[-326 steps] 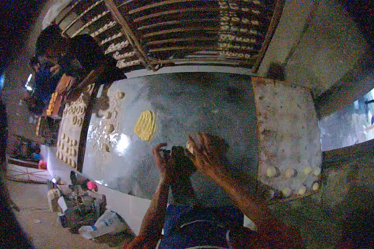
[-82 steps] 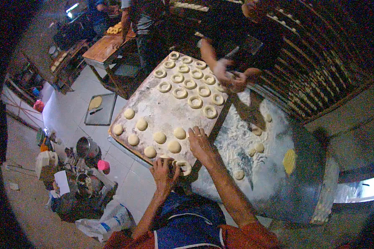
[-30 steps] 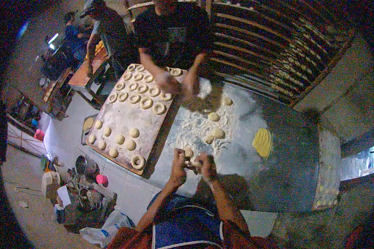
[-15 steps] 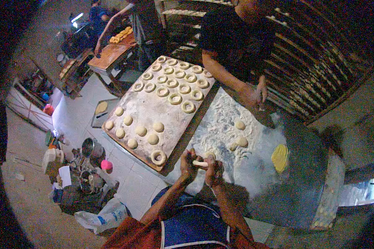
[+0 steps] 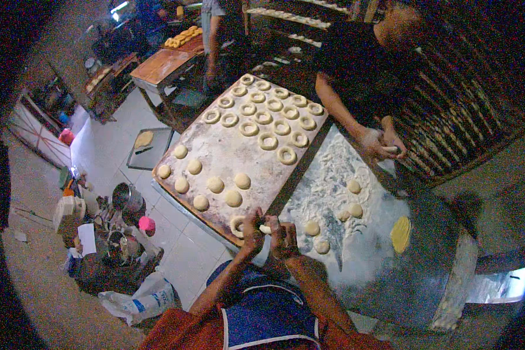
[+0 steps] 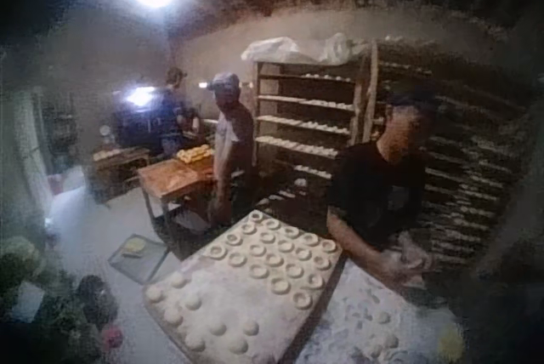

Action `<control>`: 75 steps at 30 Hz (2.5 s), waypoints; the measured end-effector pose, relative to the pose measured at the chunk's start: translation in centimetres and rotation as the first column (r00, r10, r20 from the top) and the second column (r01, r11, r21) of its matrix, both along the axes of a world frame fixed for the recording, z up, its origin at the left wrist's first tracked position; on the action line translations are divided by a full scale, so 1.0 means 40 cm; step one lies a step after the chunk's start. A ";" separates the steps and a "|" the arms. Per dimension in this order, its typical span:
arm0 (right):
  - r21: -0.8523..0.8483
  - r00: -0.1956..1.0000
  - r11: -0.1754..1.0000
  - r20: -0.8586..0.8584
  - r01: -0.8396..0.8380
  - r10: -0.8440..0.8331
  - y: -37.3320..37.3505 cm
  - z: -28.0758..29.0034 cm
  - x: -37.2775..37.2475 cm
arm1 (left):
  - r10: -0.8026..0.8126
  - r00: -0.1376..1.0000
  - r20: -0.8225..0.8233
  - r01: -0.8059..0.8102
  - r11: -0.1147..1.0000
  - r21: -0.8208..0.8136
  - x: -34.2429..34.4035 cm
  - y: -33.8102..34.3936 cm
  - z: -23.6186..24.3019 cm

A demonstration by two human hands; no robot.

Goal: The person shapes small dough balls into rings by hand and places them on a wooden board. Another person works nearby, also shaping dough and arranging it on trays.

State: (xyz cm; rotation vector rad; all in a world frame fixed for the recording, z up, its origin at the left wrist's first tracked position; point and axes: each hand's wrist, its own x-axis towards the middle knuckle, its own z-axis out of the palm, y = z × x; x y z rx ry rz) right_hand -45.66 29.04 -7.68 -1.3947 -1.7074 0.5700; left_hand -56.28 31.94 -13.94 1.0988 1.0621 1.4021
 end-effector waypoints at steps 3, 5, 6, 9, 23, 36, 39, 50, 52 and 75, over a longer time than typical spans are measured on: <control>-0.272 0.990 0.958 -0.132 -0.089 0.055 0.021 0.020 -0.031 | 0.150 0.723 -0.674 0.090 0.947 0.307 -0.072 0.008 0.068; -0.176 0.992 0.976 -0.002 -0.128 0.130 0.036 0.021 -0.077 | 0.170 0.768 -0.618 0.074 0.934 0.349 -0.121 -0.002 0.069; -0.093 0.989 0.985 -0.011 -0.145 0.144 0.036 0.024 -0.108 | 0.128 0.822 -0.555 0.037 0.960 0.277 -0.150 0.009 0.034; -0.143 0.966 0.958 -0.103 -0.250 0.237 0.045 0.038 -0.186 | 0.060 0.952 -0.299 -0.045 0.997 0.054 -0.226 -0.020 0.007; -0.297 0.951 0.951 0.258 -0.087 0.168 0.133 0.045 -0.228 | 0.290 0.406 -0.867 -0.253 0.947 0.199 -0.394 0.035 0.099; -0.354 0.879 0.852 0.140 -0.386 0.456 0.294 -0.113 -0.163 | 0.198 0.115 -0.973 -0.136 0.974 0.182 -0.476 0.080 0.094; -0.296 0.949 0.905 -0.174 -0.307 0.265 0.203 -0.002 -0.121 | -0.117 0.525 -0.843 0.142 0.989 -0.049 -0.533 0.046 0.127; -0.275 0.805 0.756 0.211 0.594 -0.555 -0.147 -0.102 0.525 | -0.345 0.636 -0.690 0.566 0.817 0.114 0.089 -0.007 0.150; -0.249 0.649 0.665 0.607 0.704 -0.459 -0.135 -0.035 0.529 | -0.302 0.623 -0.722 0.594 0.783 0.184 0.170 -0.030 0.126; -0.294 0.025 0.911 -0.954 -0.289 -0.299 -0.212 -0.025 0.534 | -0.660 0.648 0.380 0.755 0.622 -0.207 0.371 -0.137 0.129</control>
